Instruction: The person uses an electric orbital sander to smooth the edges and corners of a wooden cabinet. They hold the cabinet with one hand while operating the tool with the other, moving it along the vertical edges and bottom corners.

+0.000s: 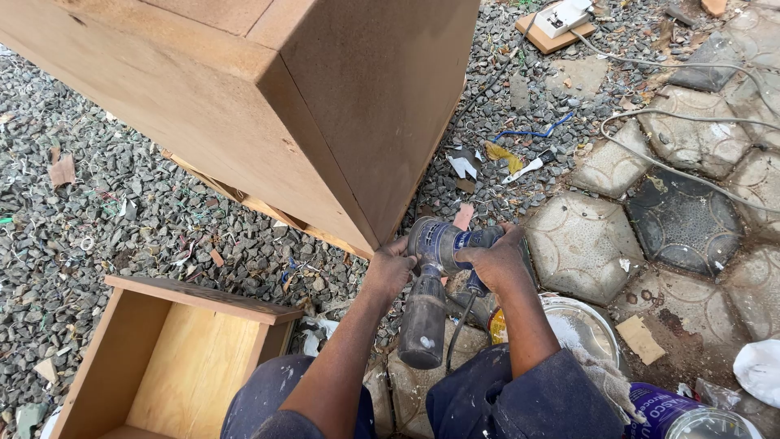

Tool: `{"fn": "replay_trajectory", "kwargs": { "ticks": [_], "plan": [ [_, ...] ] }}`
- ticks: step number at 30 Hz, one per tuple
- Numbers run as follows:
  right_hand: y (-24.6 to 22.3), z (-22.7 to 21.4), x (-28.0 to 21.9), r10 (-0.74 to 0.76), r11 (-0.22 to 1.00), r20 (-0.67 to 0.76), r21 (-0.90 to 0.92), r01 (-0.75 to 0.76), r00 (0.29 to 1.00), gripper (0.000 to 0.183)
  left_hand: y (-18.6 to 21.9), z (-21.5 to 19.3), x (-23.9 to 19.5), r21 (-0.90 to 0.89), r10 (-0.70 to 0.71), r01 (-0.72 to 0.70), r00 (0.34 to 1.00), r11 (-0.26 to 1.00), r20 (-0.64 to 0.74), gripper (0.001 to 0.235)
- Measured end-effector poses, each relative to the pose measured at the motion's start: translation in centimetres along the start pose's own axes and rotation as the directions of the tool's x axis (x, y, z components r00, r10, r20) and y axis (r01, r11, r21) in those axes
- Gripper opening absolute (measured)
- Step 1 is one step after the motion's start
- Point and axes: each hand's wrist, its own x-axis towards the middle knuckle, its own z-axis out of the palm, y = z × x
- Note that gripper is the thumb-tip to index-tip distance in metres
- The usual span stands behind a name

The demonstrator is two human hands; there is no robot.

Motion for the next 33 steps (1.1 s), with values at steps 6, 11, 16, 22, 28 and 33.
{"fn": "replay_trajectory", "kwargs": {
  "ticks": [6, 11, 16, 22, 28, 33],
  "plan": [
    [1.7, 0.6, 1.9, 0.008, 0.999, 0.004, -0.053, -0.008, 1.0, 0.098, -0.1, -0.1, 0.0, 0.004, 0.016, -0.016, 1.0, 1.0, -0.002, 0.051],
    [1.4, 0.3, 1.4, -0.017, 1.0, 0.03, -0.021, 0.018, 0.999, 0.091, -0.5, -0.1, 0.2, 0.031, 0.011, -0.011, 1.0, 0.999, -0.009, 0.05],
    [3.4, 0.7, 3.6, -0.023, 0.997, -0.003, -0.067, 0.023, 1.0, 0.097, -0.5, -0.2, 0.4, 0.035, 0.01, -0.009, 1.0, 0.999, -0.015, 0.052],
    [2.9, 1.1, 2.9, -0.016, 0.999, -0.026, -0.042, 0.014, 1.0, 0.096, 0.5, 0.1, -0.3, 0.025, 0.001, -0.001, 1.0, 1.0, -0.022, 0.054],
    [1.2, 0.9, 1.4, 0.042, 0.983, -0.064, 0.183, -0.03, 0.997, 0.087, 3.7, 0.7, -2.7, 0.026, -0.009, 0.01, 1.0, 1.0, -0.015, 0.054],
    [-0.1, 0.5, -0.2, 0.003, 0.979, -0.013, 0.202, 0.0, 1.0, 0.081, 1.9, 0.0, -2.1, 0.022, -0.03, 0.031, 0.999, 0.999, -0.029, 0.048]
  ]
}}
